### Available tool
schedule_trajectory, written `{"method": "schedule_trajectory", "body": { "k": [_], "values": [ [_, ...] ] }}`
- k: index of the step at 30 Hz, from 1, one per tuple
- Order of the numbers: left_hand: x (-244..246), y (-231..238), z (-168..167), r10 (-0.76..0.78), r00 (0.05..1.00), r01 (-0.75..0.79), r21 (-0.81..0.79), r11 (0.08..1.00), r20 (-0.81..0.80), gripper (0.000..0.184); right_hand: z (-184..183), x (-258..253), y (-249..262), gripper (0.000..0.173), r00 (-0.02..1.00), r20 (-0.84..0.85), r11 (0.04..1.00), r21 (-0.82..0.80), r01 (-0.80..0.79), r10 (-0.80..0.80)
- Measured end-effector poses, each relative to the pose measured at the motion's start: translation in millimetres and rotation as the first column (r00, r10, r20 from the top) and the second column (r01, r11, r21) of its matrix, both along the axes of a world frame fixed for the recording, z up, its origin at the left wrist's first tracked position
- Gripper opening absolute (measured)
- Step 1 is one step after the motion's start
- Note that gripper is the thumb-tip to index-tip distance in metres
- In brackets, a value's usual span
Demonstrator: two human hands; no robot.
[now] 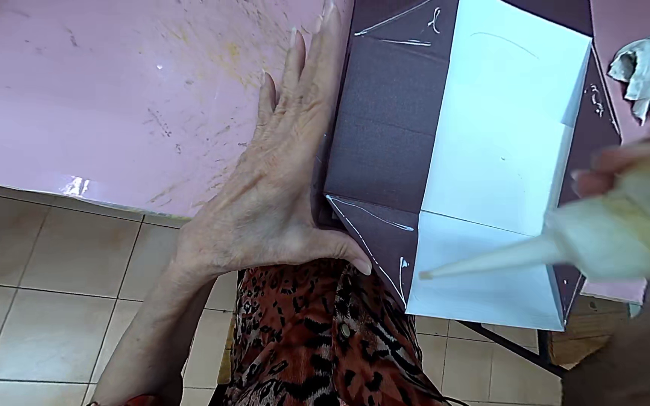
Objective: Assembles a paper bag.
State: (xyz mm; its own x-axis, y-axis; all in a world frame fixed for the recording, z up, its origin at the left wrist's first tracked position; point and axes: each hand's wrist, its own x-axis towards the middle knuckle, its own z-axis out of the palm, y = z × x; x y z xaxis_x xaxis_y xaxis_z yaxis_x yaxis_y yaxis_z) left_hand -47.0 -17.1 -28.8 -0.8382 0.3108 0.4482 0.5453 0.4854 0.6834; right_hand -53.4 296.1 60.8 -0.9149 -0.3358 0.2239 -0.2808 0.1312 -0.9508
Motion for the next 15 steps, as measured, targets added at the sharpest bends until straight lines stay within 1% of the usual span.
{"method": "schedule_trajectory", "body": {
  "k": [1,4,7,10,12,14,15],
  "values": [
    [0.3,0.3,0.6,0.001,1.0,-0.001,-0.001,1.0,0.004,0.142,-2.5,-11.4,0.4,0.053,1.0,-0.01,1.0,0.003,-0.005,0.005],
    [0.5,1.5,2.2,0.003,1.0,-0.004,0.01,1.0,0.009,0.143,-1.5,-36.5,-12.5,0.053,0.997,0.051,0.997,0.049,-0.061,0.058],
    [1.0,1.1,1.2,-0.004,1.0,0.004,0.023,1.0,0.006,0.141,8.0,-56.4,-49.0,0.05,1.0,-0.005,1.0,0.0,0.026,-0.026],
    [0.8,2.0,1.1,-0.002,1.0,0.002,0.025,1.0,0.004,0.141,10.0,-59.8,-70.6,0.039,0.999,-0.037,1.0,-0.024,-0.004,0.003],
    [0.7,2.5,1.2,-0.005,1.0,0.005,0.033,0.999,0.009,0.142,9.8,-58.6,-77.3,0.032,0.997,-0.059,0.999,0.025,-0.038,0.04],
    [0.7,2.2,2.2,-0.011,1.0,0.01,0.031,0.999,0.023,0.143,10.8,-54.3,-80.0,0.019,0.993,-0.065,0.993,0.068,-0.094,0.099],
    [0.7,2.2,2.2,-0.012,1.0,0.011,0.038,0.999,0.02,0.143,12.1,-58.7,-87.4,0.014,0.99,-0.086,0.993,0.039,-0.11,0.113]
  ]
}}
